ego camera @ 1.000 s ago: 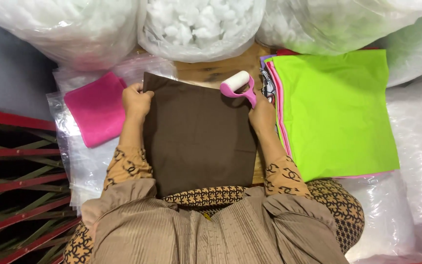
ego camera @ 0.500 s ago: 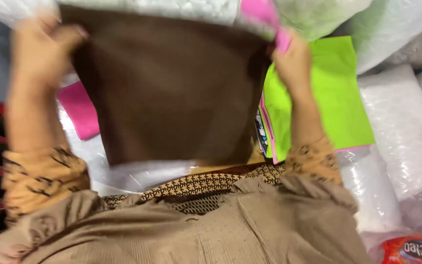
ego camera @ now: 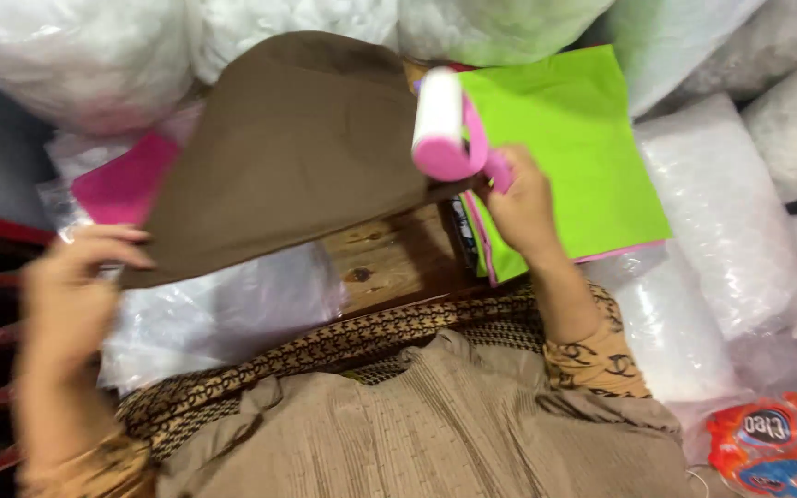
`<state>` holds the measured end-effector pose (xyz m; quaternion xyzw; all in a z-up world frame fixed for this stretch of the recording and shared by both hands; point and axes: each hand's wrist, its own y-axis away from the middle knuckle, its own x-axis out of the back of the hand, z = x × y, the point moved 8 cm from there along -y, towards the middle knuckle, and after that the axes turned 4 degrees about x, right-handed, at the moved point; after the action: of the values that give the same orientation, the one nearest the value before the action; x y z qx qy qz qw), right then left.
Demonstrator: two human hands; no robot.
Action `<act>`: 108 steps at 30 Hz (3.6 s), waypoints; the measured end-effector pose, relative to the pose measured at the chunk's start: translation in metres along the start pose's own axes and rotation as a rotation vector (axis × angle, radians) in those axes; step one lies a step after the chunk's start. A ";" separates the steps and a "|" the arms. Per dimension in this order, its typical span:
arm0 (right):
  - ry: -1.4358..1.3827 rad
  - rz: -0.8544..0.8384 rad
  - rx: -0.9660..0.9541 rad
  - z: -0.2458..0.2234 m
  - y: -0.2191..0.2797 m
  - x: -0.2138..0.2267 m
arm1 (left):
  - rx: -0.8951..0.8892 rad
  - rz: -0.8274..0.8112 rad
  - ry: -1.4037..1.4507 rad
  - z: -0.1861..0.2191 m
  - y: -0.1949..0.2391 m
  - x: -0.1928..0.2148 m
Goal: The person uses a pink lint roller to clean a brown fabric piece laid on a table. They then fold the fabric into a pouch shape and stuff it with white cotton batting from nearby bags.
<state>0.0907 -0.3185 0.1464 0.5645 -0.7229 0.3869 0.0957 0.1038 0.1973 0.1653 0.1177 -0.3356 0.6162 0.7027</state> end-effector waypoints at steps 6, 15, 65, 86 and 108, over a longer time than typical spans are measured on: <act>0.155 -0.078 -0.239 0.100 0.073 -0.095 | 0.181 -0.258 -0.437 -0.164 0.044 -0.145; 0.469 -0.395 -0.435 0.117 0.122 -0.098 | 0.535 -0.582 -0.567 -0.158 0.059 -0.169; 0.527 -0.874 0.109 -0.159 0.108 -0.211 | 0.677 -0.287 0.106 -0.208 -0.050 -0.165; 0.498 -0.579 -0.138 0.010 0.112 -0.141 | 0.896 -0.278 -0.270 -0.153 0.041 -0.162; 0.344 -0.890 0.160 -0.011 0.024 -0.152 | 0.725 -0.325 -0.482 -0.041 0.045 -0.200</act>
<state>0.1182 -0.1973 0.0555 0.7522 -0.3529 0.4506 0.3265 0.0714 0.0738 0.0001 0.5468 -0.2295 0.5307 0.6055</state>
